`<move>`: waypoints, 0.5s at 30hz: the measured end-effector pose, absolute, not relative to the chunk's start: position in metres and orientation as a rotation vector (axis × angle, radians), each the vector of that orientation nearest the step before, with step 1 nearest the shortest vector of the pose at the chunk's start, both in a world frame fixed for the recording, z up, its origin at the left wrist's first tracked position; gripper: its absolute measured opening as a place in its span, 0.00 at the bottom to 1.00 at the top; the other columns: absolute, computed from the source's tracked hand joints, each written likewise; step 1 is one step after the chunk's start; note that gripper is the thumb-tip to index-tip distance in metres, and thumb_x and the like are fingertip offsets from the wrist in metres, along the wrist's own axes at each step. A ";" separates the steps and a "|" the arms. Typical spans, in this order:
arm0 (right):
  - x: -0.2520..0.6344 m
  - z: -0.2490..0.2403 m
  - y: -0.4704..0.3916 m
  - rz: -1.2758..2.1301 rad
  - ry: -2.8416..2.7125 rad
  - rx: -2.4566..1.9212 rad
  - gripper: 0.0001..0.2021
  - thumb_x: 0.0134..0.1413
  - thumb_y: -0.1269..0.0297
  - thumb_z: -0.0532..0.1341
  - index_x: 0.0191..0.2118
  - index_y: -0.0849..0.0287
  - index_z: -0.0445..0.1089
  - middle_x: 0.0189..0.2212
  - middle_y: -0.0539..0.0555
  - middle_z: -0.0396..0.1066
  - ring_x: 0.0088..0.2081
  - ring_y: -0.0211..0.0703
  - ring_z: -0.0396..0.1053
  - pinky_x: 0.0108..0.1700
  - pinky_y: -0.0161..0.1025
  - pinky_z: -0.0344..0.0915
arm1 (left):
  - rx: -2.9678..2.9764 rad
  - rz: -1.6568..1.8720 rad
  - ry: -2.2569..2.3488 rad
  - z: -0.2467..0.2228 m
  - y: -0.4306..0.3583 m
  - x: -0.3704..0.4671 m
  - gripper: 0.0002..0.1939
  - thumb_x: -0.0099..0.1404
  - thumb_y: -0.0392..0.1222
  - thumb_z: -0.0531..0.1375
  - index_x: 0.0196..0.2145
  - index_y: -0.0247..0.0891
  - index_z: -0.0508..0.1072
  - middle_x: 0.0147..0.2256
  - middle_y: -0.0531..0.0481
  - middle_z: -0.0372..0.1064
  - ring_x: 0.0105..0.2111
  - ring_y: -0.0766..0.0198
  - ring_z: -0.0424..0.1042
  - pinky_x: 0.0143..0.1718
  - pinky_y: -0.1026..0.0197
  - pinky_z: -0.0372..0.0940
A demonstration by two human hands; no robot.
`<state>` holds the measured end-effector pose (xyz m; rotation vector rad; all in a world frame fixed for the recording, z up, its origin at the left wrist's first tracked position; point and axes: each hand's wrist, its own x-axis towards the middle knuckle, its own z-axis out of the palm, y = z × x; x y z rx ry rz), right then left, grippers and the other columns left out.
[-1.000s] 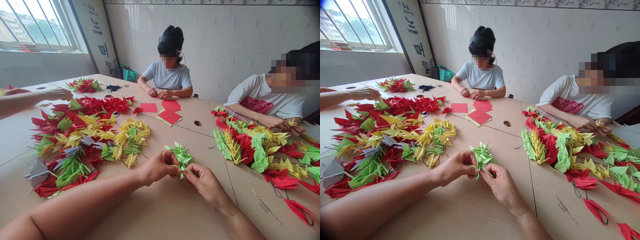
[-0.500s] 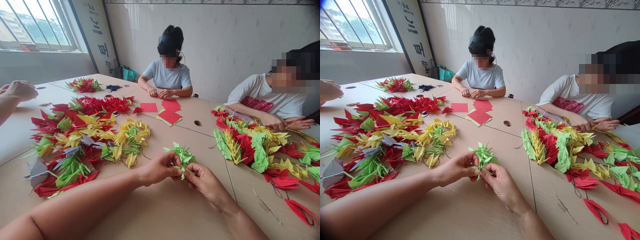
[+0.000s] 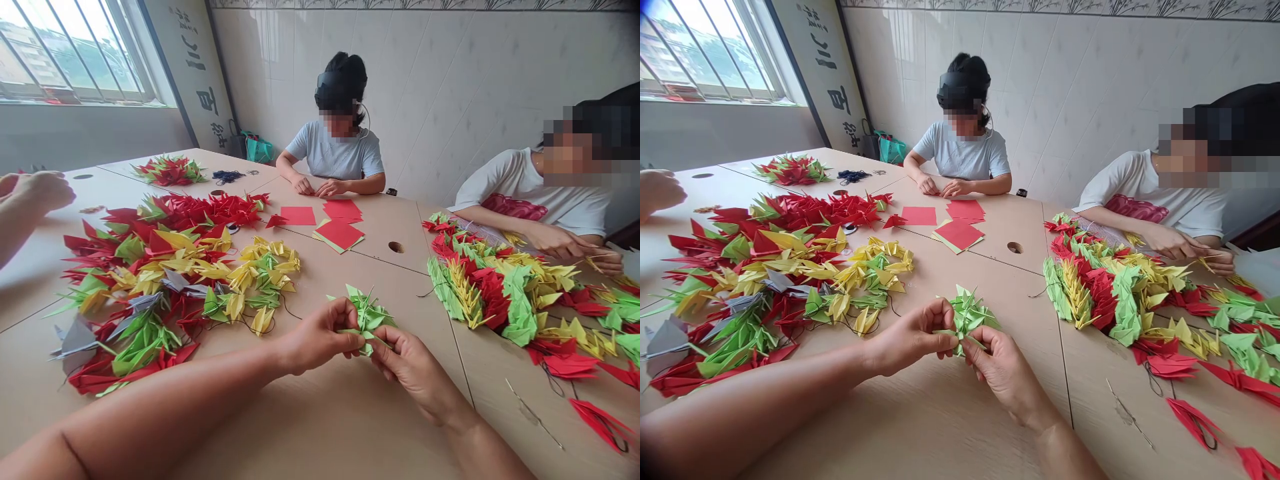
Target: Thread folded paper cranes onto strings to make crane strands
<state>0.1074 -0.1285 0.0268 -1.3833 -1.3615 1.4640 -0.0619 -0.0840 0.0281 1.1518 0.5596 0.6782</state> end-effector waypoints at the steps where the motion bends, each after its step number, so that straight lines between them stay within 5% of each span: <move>1: 0.108 0.027 -0.129 1.473 -1.345 -1.385 0.19 0.48 0.47 0.59 0.28 0.61 0.66 0.21 0.47 0.59 0.20 0.31 0.51 0.22 0.31 0.50 | 1.141 0.676 0.555 0.029 -0.083 -0.062 0.13 0.54 0.40 0.62 0.30 0.36 0.59 0.25 0.56 0.60 0.24 0.72 0.63 0.28 0.66 0.59; 7: 0.111 0.025 -0.127 1.490 -1.290 -1.377 0.19 0.47 0.46 0.59 0.28 0.61 0.66 0.21 0.47 0.60 0.21 0.31 0.52 0.23 0.31 0.50 | 1.194 0.592 0.564 0.028 -0.081 -0.064 0.14 0.57 0.48 0.60 0.33 0.36 0.62 0.28 0.53 0.63 0.27 0.70 0.65 0.30 0.64 0.62; 15: 0.110 0.025 -0.127 1.508 -1.317 -1.388 0.18 0.47 0.47 0.60 0.29 0.60 0.66 0.23 0.47 0.62 0.22 0.32 0.52 0.24 0.31 0.50 | 1.172 0.577 0.549 0.027 -0.083 -0.063 0.14 0.55 0.47 0.62 0.33 0.35 0.64 0.31 0.51 0.65 0.32 0.67 0.68 0.34 0.61 0.64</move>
